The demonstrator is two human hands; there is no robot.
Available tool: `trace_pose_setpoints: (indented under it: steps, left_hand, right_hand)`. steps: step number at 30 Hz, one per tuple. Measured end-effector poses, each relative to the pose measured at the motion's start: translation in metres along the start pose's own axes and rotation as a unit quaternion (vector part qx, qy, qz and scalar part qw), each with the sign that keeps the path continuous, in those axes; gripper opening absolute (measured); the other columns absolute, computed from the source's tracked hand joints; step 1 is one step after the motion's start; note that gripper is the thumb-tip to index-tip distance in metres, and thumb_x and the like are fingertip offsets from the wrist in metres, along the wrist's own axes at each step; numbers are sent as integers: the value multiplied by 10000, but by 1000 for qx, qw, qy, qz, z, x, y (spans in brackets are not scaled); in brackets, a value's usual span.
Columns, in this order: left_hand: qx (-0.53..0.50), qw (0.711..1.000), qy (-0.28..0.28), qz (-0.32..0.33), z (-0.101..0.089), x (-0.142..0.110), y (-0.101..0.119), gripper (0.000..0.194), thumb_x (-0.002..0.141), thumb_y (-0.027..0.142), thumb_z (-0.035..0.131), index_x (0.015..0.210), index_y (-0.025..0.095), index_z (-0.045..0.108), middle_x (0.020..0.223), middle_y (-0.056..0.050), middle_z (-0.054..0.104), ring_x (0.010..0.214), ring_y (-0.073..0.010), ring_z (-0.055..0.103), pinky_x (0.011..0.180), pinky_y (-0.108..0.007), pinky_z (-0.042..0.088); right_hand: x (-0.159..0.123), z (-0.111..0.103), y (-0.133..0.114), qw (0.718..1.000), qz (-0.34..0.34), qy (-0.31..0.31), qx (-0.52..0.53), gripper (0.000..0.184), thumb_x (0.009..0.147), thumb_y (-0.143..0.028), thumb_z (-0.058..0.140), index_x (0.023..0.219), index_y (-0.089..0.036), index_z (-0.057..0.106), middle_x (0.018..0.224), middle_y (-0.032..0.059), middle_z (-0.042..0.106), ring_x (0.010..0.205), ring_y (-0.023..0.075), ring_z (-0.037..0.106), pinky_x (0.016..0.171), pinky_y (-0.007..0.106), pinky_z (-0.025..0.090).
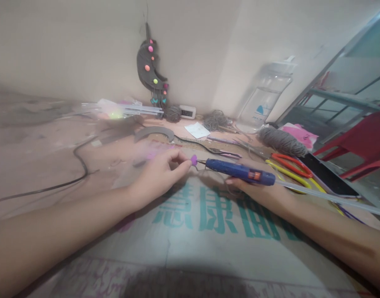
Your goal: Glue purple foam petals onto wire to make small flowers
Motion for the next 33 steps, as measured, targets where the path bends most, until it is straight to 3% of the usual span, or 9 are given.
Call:
trace_pose_setpoints:
  steps: [10,26,30,33]
  left_hand:
    - [1,1000,5,0,-1,1,-3,225,895,369,551,768,187,587,827,-9,654,771,-165,571,740,-284,420]
    - [-41,998,-1,-46,-2,3,-8,236,902,376,530,764,185,537,703,33,544,700,-141,520,700,-287,391]
    - [-38,998,7,-40,-2,5,-12,246,897,382,546,756,181,546,722,28,546,720,-141,527,705,-282,395]
    - [-54,998,3,-35,0,5,-14,253,893,407,567,785,178,570,745,20,576,717,-138,537,692,-272,408]
  right_hand:
    - [0,-1,-1,1000,22,-5,18,222,751,-435,679,645,-256,603,646,-2,653,656,223,622,597,344,497]
    - [-2,0,6,1000,-3,-7,13,244,751,-459,708,659,-251,618,647,10,651,611,207,604,553,324,445]
    - [-4,-1,6,996,-41,-20,80,251,761,-465,712,724,-231,628,657,21,652,623,198,609,578,318,460]
    - [-4,-8,0,986,-55,-18,157,286,855,-488,606,799,-212,655,741,31,674,667,179,617,643,310,487]
Point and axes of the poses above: each hand's wrist, its own x-axis towards the middle knuckle, its own z-axis out of the palm, y = z × x, the point moved 2 cm from there along x, towards the middle knuckle
